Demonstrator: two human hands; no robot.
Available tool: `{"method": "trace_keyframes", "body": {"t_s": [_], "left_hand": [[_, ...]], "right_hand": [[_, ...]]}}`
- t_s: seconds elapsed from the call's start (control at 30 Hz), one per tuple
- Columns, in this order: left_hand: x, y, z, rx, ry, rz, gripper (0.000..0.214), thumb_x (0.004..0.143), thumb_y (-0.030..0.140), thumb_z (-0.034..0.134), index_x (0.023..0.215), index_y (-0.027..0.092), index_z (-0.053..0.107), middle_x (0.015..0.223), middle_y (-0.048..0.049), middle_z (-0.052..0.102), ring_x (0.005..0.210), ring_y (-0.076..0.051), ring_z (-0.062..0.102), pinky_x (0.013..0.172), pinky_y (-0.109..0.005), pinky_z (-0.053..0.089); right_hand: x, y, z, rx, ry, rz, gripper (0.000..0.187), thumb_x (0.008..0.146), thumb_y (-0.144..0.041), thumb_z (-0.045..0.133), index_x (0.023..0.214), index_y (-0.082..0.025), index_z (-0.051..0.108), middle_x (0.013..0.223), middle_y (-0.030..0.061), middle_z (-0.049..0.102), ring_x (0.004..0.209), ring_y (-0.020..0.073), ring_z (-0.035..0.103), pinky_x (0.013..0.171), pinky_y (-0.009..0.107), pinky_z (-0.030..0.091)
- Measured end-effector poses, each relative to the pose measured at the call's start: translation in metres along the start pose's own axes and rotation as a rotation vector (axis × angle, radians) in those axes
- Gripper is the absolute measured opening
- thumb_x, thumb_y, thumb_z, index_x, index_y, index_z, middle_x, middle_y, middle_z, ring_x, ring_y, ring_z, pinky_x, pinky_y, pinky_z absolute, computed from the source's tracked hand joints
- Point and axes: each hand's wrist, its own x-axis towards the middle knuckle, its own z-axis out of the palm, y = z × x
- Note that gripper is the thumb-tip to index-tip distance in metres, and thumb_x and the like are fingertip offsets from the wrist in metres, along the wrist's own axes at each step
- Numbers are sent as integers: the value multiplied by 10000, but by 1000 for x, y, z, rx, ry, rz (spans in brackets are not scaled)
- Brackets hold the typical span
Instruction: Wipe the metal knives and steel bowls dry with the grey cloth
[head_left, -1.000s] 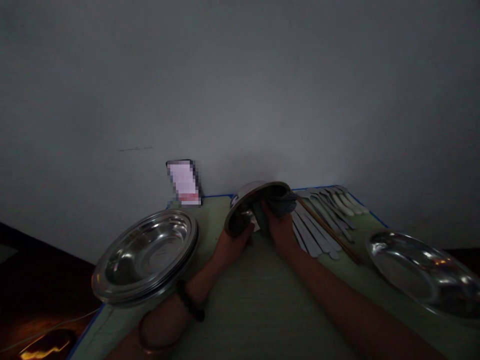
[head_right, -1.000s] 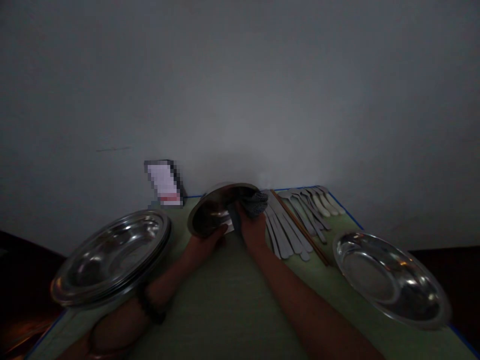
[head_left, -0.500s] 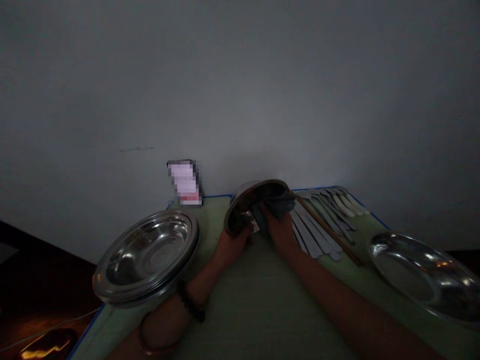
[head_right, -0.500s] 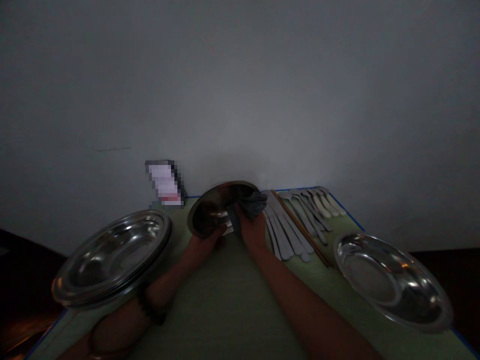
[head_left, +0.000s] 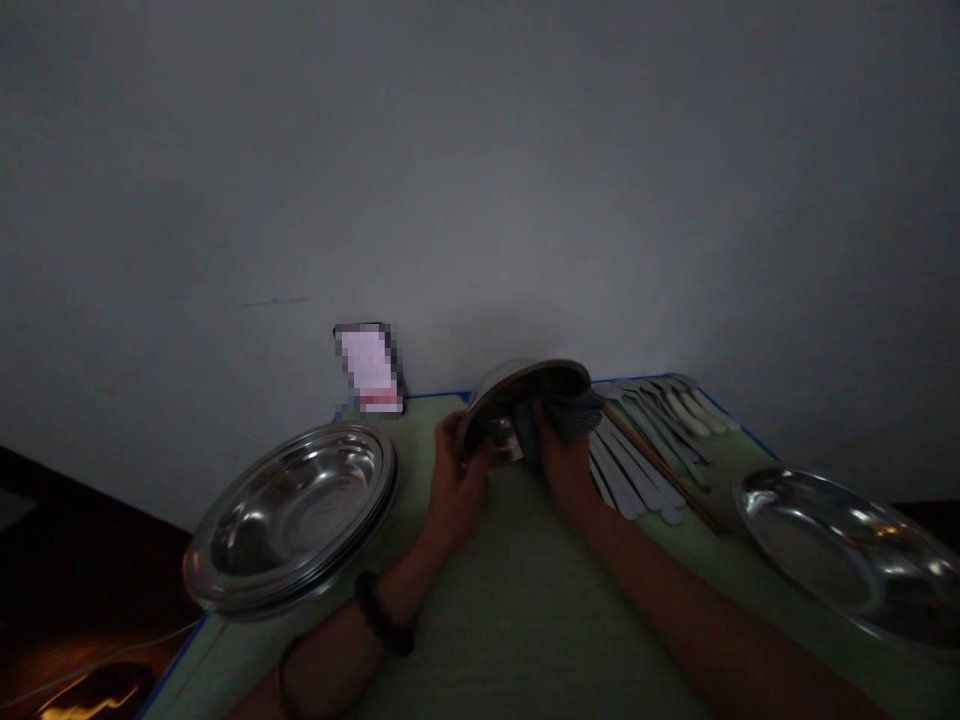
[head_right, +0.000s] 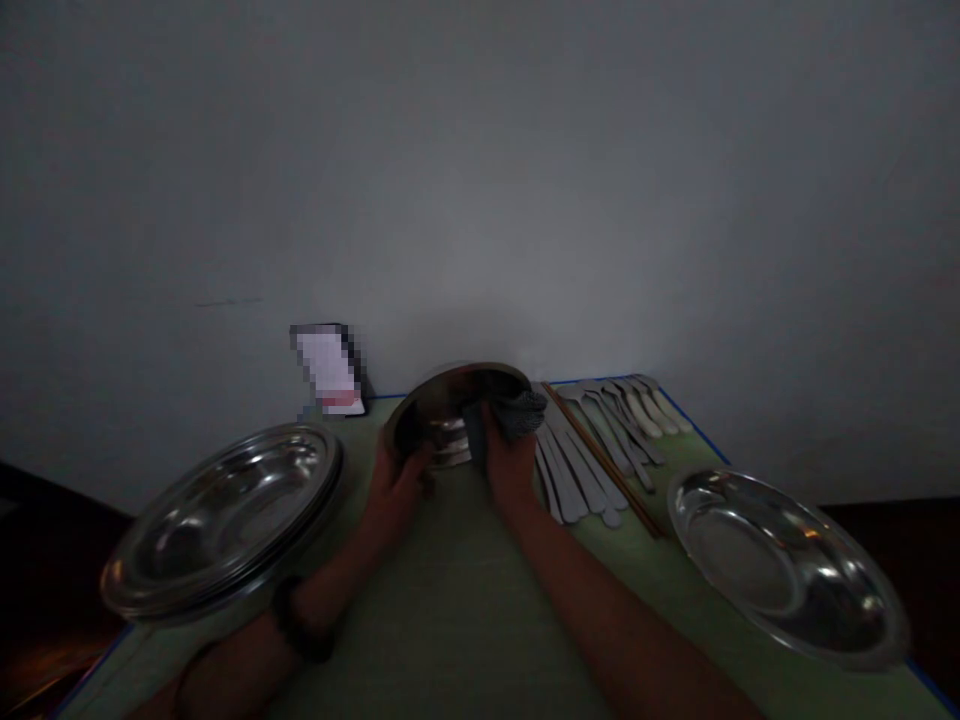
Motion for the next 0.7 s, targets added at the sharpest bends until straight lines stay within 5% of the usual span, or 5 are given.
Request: {"method": "trace_keyframes", "body": {"t_s": [0.2, 0.33, 0.43, 0.7], "left_hand": [[1, 1, 0, -25, 23, 108, 201, 819, 373, 542, 902, 219, 442, 808, 37, 500, 578, -75, 532, 466, -185, 486], [5, -3, 1, -29, -192, -73, 305, 742, 364, 623, 963, 187, 508, 891, -26, 612, 704, -153, 623, 564, -280, 556], [6, -4, 1, 47, -305, -177, 294, 674, 318, 684, 888, 160, 558, 780, -30, 645, 605, -156, 615, 539, -285, 535], [3, 0, -2, 12, -24, 50, 182, 807, 341, 552, 820, 208, 428, 816, 27, 520, 646, -94, 561, 555, -220, 508]], "right_hand": [[4, 8, 1, -6, 66, -19, 543, 747, -525, 582, 1147, -158, 587, 1235, 111, 602, 1171, 232, 531, 1020, 408, 347], [4, 6, 0, -10, 29, 66, 536, 717, -536, 610, 1087, -149, 627, 1143, 129, 654, 1095, 258, 586, 940, 405, 424], [2, 4, -1, 13, -47, 48, 491, 677, -487, 666, 1049, -167, 643, 1065, 100, 693, 1024, 248, 623, 893, 390, 458], [3, 4, 0, 1, 52, 55, 477, 731, -495, 614, 1048, -140, 642, 1143, 132, 657, 1093, 246, 595, 952, 382, 415]]}}
